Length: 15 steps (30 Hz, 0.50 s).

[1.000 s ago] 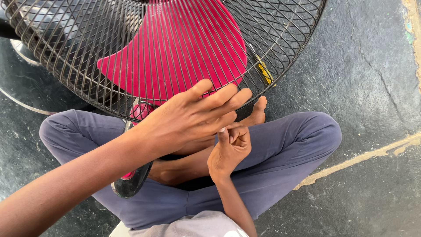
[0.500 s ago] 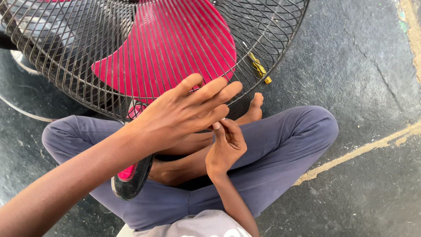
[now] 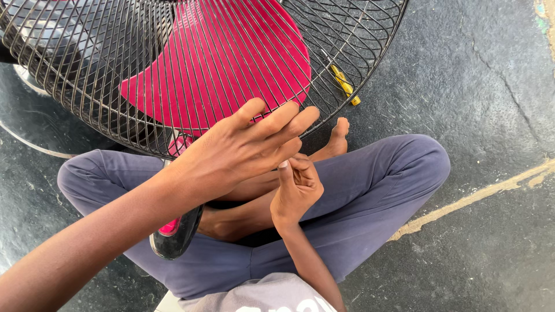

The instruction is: The person uses a screwdriver to loosen and remove screws from the front grill of a standing fan. They then detach the grill, set it aside, and proceed to reattach it by aligning the grill and tightening the screws back into place.

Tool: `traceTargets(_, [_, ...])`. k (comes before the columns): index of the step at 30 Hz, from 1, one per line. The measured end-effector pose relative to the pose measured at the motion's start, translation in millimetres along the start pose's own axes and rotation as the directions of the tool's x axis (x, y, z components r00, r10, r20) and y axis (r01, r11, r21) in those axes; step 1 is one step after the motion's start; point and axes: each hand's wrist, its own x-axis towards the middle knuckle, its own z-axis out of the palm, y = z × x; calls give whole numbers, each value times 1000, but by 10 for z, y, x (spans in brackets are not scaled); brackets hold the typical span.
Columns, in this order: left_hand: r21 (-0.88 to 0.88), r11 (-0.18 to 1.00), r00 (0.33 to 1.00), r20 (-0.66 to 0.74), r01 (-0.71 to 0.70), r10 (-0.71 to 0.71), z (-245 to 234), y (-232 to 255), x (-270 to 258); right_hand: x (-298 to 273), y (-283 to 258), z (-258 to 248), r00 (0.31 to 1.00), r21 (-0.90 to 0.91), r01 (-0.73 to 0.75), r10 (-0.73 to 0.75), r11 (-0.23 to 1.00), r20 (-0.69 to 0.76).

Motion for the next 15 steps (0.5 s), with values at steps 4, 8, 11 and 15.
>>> traceTargets(4, [18,1000,1000,-1,-8,8,-4,4,-14,-40,-23,-6,999,-50,39,-38,998,37])
traceTargets(8, [-13,1000,1000,-20,-5,5,-27,-9,14,-86,-36,30,990,-141,139,-135,980,42])
traceTargets(11, [-120,993,999,-37,7,-11,-39,-12,7,-131,-19,52,982,-135,183,-174,974,73])
traceTargets(15, [-235,972,997,-72,5,-23,-30,-26,-15,-196,41,66,959,-205,274,-252,940,128])
